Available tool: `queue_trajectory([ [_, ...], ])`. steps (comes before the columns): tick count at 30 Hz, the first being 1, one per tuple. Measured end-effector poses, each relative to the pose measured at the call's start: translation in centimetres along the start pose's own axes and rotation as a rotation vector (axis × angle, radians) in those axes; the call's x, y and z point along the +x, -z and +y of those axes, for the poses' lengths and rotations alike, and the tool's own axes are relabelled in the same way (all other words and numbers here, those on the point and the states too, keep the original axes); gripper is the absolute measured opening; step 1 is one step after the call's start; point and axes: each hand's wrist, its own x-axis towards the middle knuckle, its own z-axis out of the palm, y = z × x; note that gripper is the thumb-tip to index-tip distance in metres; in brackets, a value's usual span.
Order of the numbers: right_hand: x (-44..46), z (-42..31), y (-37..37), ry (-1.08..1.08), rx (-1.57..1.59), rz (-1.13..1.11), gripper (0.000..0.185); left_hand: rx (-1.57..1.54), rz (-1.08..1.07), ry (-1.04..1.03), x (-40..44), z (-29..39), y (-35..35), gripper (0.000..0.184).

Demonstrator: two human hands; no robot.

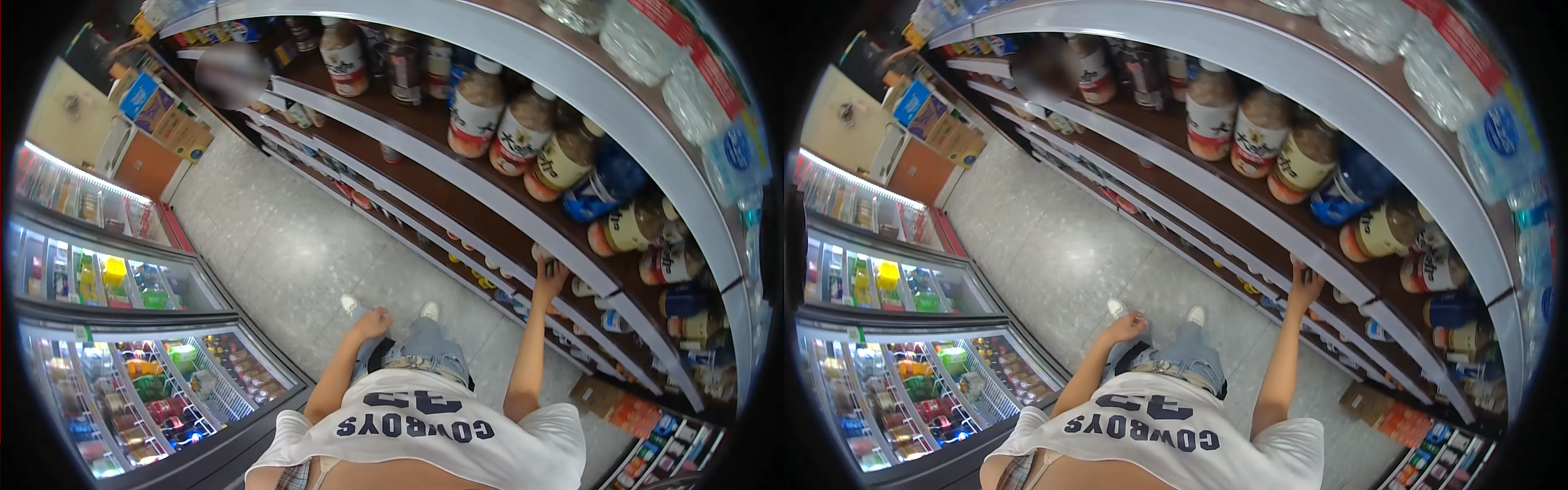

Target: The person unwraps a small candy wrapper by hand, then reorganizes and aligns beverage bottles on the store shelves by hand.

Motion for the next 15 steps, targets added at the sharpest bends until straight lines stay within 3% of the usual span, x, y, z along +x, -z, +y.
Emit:
queue_trajectory([
  [2, -3.7, 1.8, -0.1, -0.02, -0.137, 0.05, 0.052, -0.077, 0.023, 0.0, -0.1, -0.9, -0.4, 0.063],
  [3, -5.9, 2.5, 0.0, 0.064, -0.24, -0.07, 0.037, -0.103, 0.038, -0.011, -0.6, -0.8, -0.3, 0.063],
  [4, -8.2, 2.9, -0.8, -0.246, -0.065, -0.248, 0.028, -0.13, 0.05, -0.025, -0.8, -0.6, -0.3, 0.063],
  [5, -10.8, 3.5, -1.6, -0.266, 0.121, -0.395, 0.02, -0.114, 0.021, -0.017, -0.8, -0.6, -0.4, 0.063],
  [6, -13.5, -1.9, -2.4, -0.308, 0.168, -0.56, 0.014, -0.097, -0.009, -0.009, -0.8, -0.9, -0.2, 0.063],
  [7, -16.0, -3.6, -3.6, -0.267, 0.166, -0.68, 0.016, -0.076, -0.038, -0.002, -0.8, -1.1, 0.0, 0.063],
  [9, -20.1, -11.0, -5.1, -0.466, 0.283, -1.018, 0.021, -0.052, -0.024, -0.035, -0.2, -1.7, 0.5, 0.063],
  [12, -23.6, -23.6, -6.4, -0.532, 0.63, -1.548, 0.022, -0.04, 0.051, -0.104, -0.6, -2.6, 2.7, 0.061],
  [15, -24.1, -35.1, -6.4, -0.125, 0.708, -2.03, 0.024, -0.092, 0.087, -0.128, -0.4, -4.6, 4.4, 0.061],
])
